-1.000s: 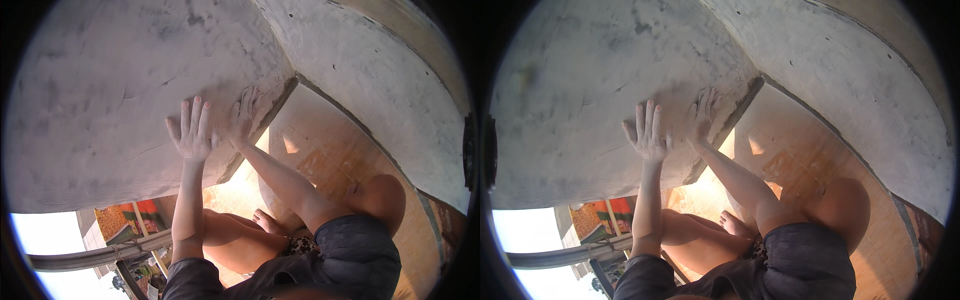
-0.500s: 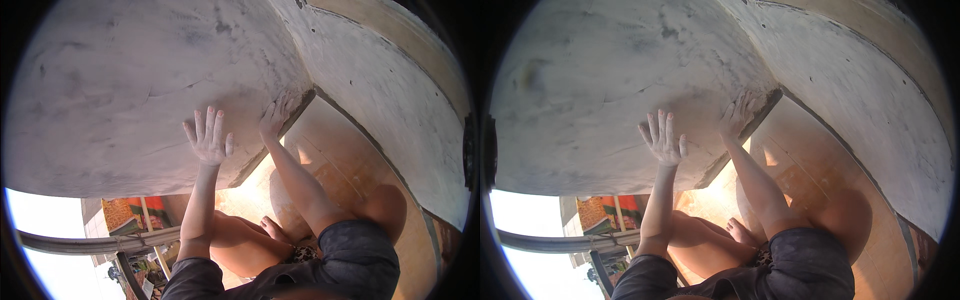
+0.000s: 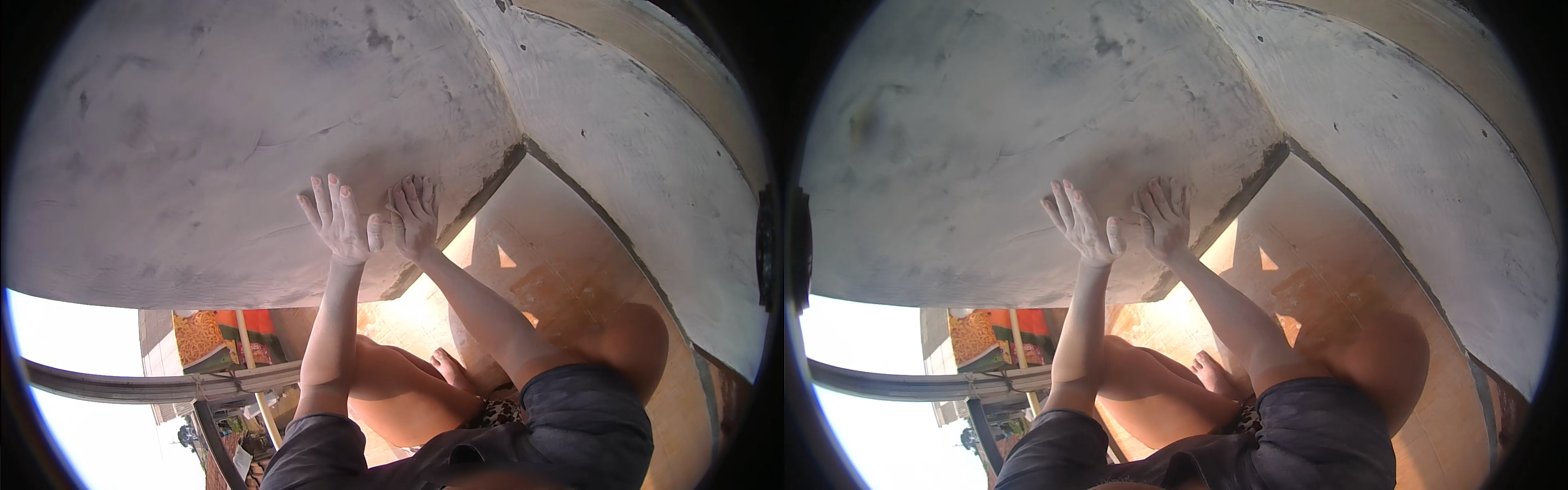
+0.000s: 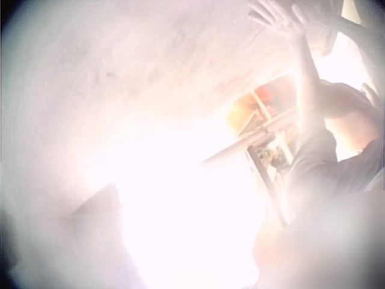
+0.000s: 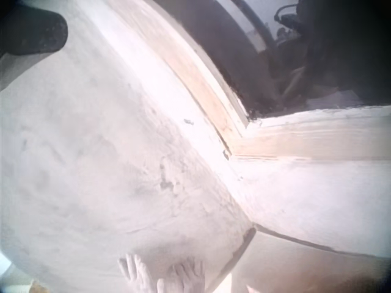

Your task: The person smooths a freshly plastered ceiling by hand, using both hands to rub and flatten the surface. The person works across different sections of the ceiling, repeatedly smoothing the same areas to achieve an even finish.

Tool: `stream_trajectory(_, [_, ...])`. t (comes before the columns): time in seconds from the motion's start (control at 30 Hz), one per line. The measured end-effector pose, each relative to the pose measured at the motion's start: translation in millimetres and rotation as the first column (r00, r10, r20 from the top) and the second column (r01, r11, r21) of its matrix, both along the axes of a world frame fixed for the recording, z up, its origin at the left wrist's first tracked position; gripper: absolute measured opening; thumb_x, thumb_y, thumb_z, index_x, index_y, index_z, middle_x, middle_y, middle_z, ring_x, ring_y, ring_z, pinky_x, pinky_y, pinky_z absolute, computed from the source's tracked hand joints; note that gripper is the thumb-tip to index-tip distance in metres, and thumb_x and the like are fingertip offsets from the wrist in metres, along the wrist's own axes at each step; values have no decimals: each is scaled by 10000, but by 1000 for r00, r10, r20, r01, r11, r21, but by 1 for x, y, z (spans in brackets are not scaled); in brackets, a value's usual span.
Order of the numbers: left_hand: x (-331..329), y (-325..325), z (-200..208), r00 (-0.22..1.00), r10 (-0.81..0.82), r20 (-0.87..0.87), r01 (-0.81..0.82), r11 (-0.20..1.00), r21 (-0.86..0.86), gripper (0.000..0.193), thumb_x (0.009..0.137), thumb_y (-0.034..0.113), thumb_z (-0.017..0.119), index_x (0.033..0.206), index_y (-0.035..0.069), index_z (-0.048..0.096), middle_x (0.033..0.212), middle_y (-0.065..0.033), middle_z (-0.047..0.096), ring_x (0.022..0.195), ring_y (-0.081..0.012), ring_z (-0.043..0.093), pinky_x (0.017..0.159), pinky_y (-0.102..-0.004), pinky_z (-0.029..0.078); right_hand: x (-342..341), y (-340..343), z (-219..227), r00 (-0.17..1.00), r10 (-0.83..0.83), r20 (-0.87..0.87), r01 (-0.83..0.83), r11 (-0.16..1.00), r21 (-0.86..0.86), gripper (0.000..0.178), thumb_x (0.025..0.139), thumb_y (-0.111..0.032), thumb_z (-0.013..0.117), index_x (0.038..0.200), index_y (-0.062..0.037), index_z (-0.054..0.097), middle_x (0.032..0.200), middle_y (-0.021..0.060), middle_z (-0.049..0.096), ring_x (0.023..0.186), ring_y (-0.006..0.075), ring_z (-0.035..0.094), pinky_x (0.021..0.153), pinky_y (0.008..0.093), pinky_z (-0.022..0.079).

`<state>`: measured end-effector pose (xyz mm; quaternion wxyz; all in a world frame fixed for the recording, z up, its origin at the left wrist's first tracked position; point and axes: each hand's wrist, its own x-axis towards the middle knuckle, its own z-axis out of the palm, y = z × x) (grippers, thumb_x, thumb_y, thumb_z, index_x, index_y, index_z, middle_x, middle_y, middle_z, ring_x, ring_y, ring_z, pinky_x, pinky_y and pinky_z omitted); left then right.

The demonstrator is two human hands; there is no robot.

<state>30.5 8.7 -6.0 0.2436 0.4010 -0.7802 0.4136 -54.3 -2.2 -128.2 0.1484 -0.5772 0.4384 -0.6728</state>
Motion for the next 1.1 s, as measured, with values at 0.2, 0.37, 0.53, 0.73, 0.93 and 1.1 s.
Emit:
stream_trajectory(0.2, [12, 15, 13, 999, 29, -41, -30, 999, -25, 713, 1047, 422, 315, 1627, 29, 184, 1663, -181, 284, 1549, -413, 208, 1250, -603, 26, -26, -108, 80, 958, -120, 262, 126, 992, -6, 516, 1047, -262, 434, 1505, -31, 488, 1625, 151, 378, 1531, 512, 134, 1211, 659, 47])
stream_trajectory(0.37, [13, 19, 15, 998, 65, 11, -65, 998, 9, 746, 1056, 413, 315, 1619, -31, 112, 1658, -251, 239, 1553, -433, 171, 1247, -594, 22, 2, -27, 54, 996, -31, 80, 37, 997, -72, 503, 1049, -292, 448, 1502, -80, 504, 1650, 82, 352, 1555, 453, 120, 1224, 640, 17])
stream_trajectory(0.53, [15, 20, 19, 997, 51, -54, -52, 998, -21, 713, 1048, 425, 301, 1624, 20, 185, 1660, -188, 287, 1558, -392, 192, 1250, -600, 13, 1, -23, 49, 998, -17, -59, 10, 993, -114, 496, 1061, -297, 448, 1522, -120, 486, 1648, 42, 358, 1561, 429, 118, 1229, 635, 13])
stream_trajectory(0.73, [19, 23, 19, 997, 55, -54, -58, 997, -56, 721, 1053, 423, 299, 1618, -5, 173, 1656, -208, 285, 1556, -403, 189, 1251, -593, 9, -3, -83, 114, 986, -103, 129, 112, 991, -71, 508, 1063, -310, 441, 1518, -90, 486, 1643, 43, 371, 1561, 428, 126, 1223, 641, 1])
stream_trajectory(0.93, [19, 19, 18, 990, 91, -103, -96, 994, -44, 725, 1055, 437, 302, 1618, -3, 178, 1655, -208, 286, 1552, -413, 194, 1250, -594, -4, 16, 19, 68, 997, 78, 3, -77, 993, -91, 487, 1047, -322, 473, 1483, -113, 536, 1618, 44, 413, 1555, 438, 147, 1212, 668, 22])
stream_trajectory(1.1, [21, 22, 17, 992, 83, -91, -87, 995, -41, 726, 1054, 440, 300, 1620, 3, 177, 1653, -210, 288, 1554, -406, 193, 1250, -591, -7, -15, -89, 132, 989, -98, 111, 110, 988, -108, 508, 1061, -267, 414, 1502, -25, 483, 1621, 123, 391, 1541, 494, 117, 1202, 677, 31])
